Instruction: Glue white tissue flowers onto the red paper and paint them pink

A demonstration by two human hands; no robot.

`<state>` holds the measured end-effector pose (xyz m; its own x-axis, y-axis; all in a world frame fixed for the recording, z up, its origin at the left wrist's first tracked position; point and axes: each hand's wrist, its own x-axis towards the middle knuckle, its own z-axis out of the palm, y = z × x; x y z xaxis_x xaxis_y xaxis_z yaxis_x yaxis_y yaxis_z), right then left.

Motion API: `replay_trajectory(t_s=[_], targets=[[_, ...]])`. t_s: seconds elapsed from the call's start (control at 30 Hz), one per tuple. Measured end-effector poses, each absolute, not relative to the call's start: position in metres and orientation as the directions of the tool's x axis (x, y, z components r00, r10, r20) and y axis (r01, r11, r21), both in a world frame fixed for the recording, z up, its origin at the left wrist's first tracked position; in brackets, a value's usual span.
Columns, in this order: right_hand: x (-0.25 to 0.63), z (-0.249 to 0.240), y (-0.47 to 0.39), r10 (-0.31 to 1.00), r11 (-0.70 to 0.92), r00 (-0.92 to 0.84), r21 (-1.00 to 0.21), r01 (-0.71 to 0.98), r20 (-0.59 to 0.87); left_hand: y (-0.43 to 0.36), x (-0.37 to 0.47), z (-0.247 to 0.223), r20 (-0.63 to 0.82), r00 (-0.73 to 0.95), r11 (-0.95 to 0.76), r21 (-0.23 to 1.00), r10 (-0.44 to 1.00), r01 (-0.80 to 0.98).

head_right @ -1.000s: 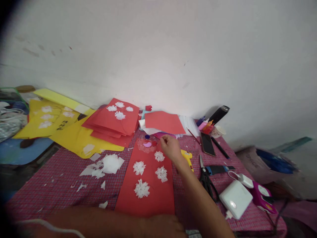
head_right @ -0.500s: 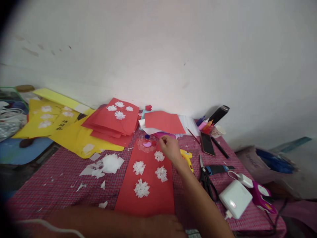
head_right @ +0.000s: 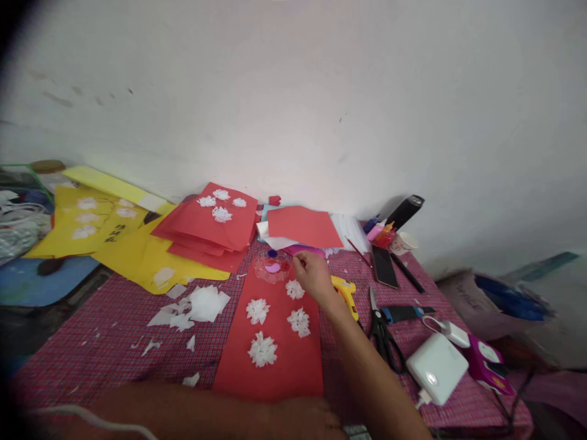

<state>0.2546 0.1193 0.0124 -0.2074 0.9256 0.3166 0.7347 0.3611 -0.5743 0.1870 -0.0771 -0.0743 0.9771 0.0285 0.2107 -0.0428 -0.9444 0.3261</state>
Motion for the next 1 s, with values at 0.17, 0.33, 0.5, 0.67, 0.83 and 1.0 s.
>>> replay_trajectory(t_s=[0.17, 0.33, 0.5, 0.67, 0.83, 1.0], targets=[[0.257, 0.008, 0.117, 0.922, 0.375, -0.213, -0.606, 0.702, 0.324, -0.080, 0.187, -0.084, 0.271, 0.962, -0.960, 0.278, 0.032, -0.047], [0.258, 0.007, 0.113, 0.926, 0.372, -0.214, -0.646, 0.667, 0.312, -0.079, 0.179, -0.071, 0.281, 0.960, -0.961, 0.267, 0.005, -0.073], [0.259, 0.009, 0.106, 0.936, 0.347, -0.189, -0.686, 0.640, 0.297, -0.076, 0.171, -0.053, 0.301, 0.954, -0.960, 0.269, 0.003, -0.082], [0.258, 0.009, 0.103, 0.943, 0.331, -0.180, -0.718, 0.612, 0.281, -0.078, 0.167, -0.050, 0.330, 0.944, -0.962, 0.265, 0.021, -0.071], [0.259, 0.008, 0.100, 0.952, 0.304, -0.156, -0.755, 0.581, 0.263, -0.081, 0.170, -0.062, 0.378, 0.925, -0.968, 0.243, 0.036, -0.062], [0.256, 0.009, 0.097, 0.961, 0.276, -0.135, -0.792, 0.545, 0.242, -0.083, 0.173, -0.068, 0.373, 0.927, -0.975, 0.214, 0.030, -0.054]])
